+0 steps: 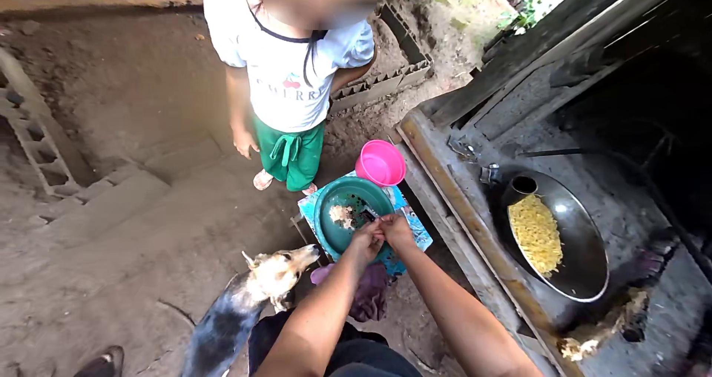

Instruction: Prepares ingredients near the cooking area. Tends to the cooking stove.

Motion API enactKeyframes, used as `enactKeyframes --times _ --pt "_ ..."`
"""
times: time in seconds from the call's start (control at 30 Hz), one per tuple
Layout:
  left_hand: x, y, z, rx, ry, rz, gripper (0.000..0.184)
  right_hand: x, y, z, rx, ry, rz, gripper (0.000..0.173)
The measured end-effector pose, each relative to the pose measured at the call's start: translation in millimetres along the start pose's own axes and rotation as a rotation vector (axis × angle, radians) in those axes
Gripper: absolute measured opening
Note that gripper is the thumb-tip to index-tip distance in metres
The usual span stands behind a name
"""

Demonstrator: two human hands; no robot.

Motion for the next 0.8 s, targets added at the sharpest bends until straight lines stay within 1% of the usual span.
enactKeyframes --times 0.1,0.33,0.57,0.8 --pt "-3 2 -2 0.060 0.024 -0.006 0.013 0 1 -2 0.077 -0.001 0.010 0.023" --pt "-10 1 -7 0.141 0.059 0.000 0.019 6 2 -7 0.285 -0.020 0.044 0.024" --pt "-9 5 -8 0.110 0.092 0.070 0.023 5 0 -7 0.385 -0.034 0.064 0.026" --pt "-5 7 -1 0.108 0.142 0.118 0.032 16 4 -19 0.420 -0.033 0.080 0.025"
Point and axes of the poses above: each hand's wrist, its own x-axis away from the middle knuckle, its own y-axis out of the palm, z = x × y, the point moved 5 cm from there along -x, towards the middle knuckle, and after that the axes turned 8 degrees about x, right-handed, at the moved point
